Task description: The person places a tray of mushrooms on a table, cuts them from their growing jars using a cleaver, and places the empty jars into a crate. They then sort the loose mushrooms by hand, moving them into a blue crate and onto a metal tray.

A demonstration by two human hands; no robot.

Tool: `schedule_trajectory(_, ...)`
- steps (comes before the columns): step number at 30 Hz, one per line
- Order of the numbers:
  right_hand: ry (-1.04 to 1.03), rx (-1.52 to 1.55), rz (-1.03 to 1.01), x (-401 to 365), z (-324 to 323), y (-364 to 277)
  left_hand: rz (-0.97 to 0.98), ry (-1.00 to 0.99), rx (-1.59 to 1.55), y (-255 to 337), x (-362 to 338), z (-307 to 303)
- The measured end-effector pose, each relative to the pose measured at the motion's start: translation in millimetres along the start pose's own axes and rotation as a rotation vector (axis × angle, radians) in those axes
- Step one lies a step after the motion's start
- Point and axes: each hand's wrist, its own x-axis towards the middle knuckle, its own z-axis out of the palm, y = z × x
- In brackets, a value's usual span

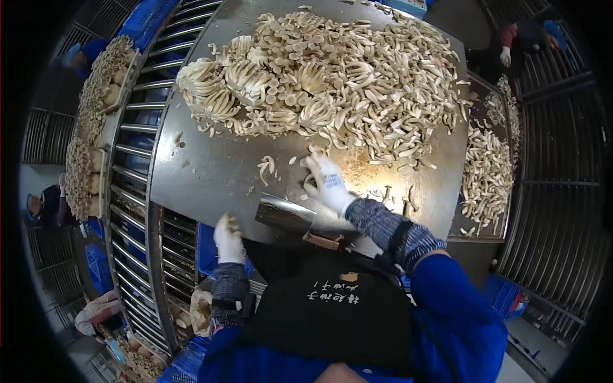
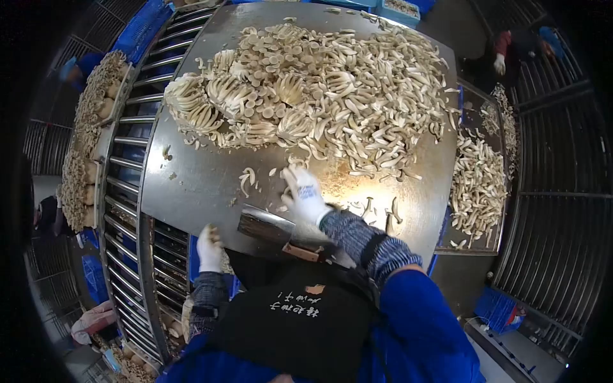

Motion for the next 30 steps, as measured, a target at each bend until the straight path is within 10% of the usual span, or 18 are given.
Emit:
schedule_trajectory(3, 0.088, -0.34, -0.165, 19, 13, 39, 0.141, 0.015, 0.334, 29, 44, -114)
schedule_trajectory(5, 0.077, -0.316, -0.178, 18, 47, 64, 0.466, 0.463, 0.695, 42, 39, -98)
schedule_trajectory(7, 0.052, -0.297, -0.197, 12, 51, 80, 0.434, 0.029, 0.502, 54, 22, -48)
schedule_trajectory(9, -0.053, -0.112, -0.184, -1, 49, 83, 0.731, -0.008, 1.051, 36, 18, 14)
schedule_trajectory(13, 0.182, 0.215, 0.073, -45, 44, 91, 1.113, -0.567, 1.184, -13, -29, 167)
schedule_trajectory(18, 0.013, 0.733, 0.714, -75, -19, 66, 1.03, -0.966, 1.457, -56, -67, 253)
schedule_trajectory(25, 0.11, 1.027, 0.616, -94, -15, 86, 0.767, -1.131, 1.213, -76, -101, 285)
schedule_trajectory(30, 0.074, 1.011, 0.612, -76, -22, 91, 0.564, -0.814, 0.774, -96, -59, 280)
